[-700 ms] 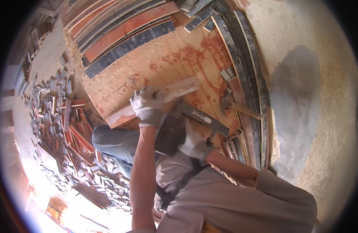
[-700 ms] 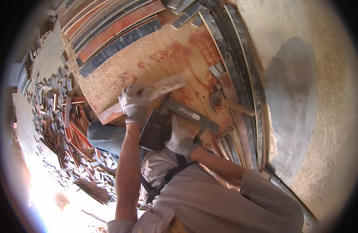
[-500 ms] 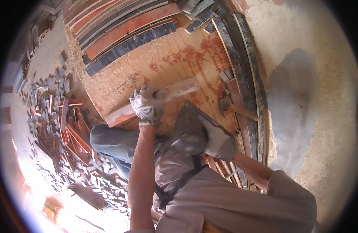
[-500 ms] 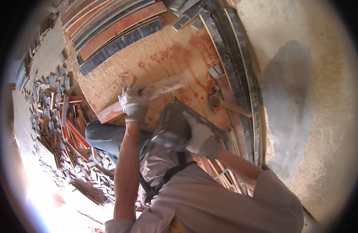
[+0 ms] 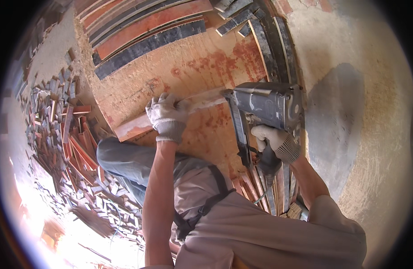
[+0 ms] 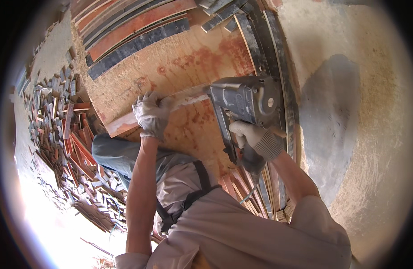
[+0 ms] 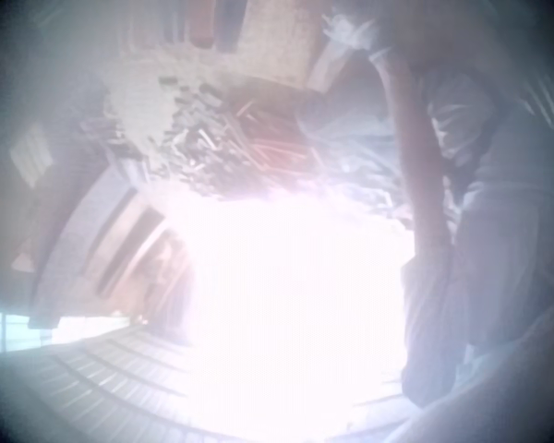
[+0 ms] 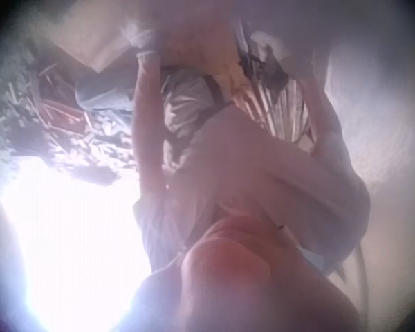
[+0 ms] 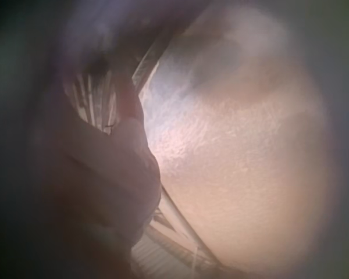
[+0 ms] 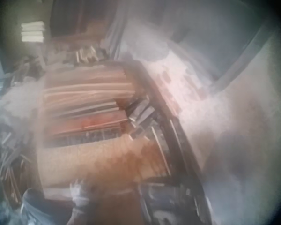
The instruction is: The person installs wooden flooring planks on a subfloor. They place each plank and secure it using a nail gun, working in a repetitive sequence.
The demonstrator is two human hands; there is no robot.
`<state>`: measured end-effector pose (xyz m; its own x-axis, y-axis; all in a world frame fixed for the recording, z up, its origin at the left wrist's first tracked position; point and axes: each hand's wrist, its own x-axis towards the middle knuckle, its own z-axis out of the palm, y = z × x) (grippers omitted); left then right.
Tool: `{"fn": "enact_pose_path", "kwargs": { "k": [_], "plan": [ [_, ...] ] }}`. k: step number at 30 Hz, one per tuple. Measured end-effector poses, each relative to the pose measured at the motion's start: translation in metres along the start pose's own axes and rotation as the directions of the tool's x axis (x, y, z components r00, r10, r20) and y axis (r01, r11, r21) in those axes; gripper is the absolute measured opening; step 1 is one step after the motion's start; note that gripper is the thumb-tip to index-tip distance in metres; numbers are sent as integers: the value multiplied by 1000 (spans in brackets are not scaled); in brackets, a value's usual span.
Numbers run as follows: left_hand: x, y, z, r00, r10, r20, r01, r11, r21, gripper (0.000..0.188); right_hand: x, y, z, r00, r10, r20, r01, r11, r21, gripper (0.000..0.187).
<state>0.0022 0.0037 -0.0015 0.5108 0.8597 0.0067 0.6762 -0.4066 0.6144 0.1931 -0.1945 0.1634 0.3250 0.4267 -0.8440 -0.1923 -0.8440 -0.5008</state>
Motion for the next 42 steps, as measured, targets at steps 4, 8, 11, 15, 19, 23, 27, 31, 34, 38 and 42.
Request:
{"fn": "enact_pose_path", "kwargs": {
  "k": [4, 8, 11, 15, 19, 23, 27, 31, 34, 38, 42],
  "plan": [
    [-1, -2, 3, 1000, 2, 14, -2, 1000, -8, 13, 4, 4, 0, 999, 23, -26, -24, 1000, -19, 33],
    [-1, -5, 4, 1000, 7, 16, -7, 1000, -3, 14, 5, 2, 1, 1000, -13, 4, 13, 1000, -11, 32],
    [-2, -5, 5, 1000, 7, 23, -7, 1000, 4, 15, 2, -4, 2, 1000, 6, -29, -5, 999, 43, 29],
    [-1, -4, 5, 1000, 3, -4, -3, 998, -57, 10, -1, -7, 1, 999, 39, 6, -39, 993, 111, 26],
    [-2, -5, 3, 1000, 9, 11, -9, 999, -35, 13, 1, -3, 2, 994, -43, 103, 46, 999, -23, 27],
    [-2, -4, 2, 1000, 12, 23, -11, 1000, -25, 17, 3, -8, 13, 990, -42, 131, 51, 997, -65, 25],
    [-2, -3, 1, 1000, 22, 0, -22, 999, -30, 16, 3, -23, 29, 999, -8, 34, 8, 1000, -12, 19],
    [-3, -5, 0, 1000, 28, -6, -28, 999, -23, 14, -2, -35, 33, 1000, 12, 11, -13, 1000, 20, 24],
    [-2, -6, 3, 999, 32, -31, -33, 999, -43, 12, -2, -34, 32, 996, 52, 71, -42, 990, -132, 27],
    [-2, -7, 2, 1000, 26, 2, -26, 999, -30, 14, 3, -30, 39, 992, -44, 116, 54, 995, -84, 22],
    [-2, -8, -1, 999, 29, 32, -28, 999, -41, 16, 9, -31, 46, 995, -58, 78, 62, 997, -51, 21]
  ]
}}
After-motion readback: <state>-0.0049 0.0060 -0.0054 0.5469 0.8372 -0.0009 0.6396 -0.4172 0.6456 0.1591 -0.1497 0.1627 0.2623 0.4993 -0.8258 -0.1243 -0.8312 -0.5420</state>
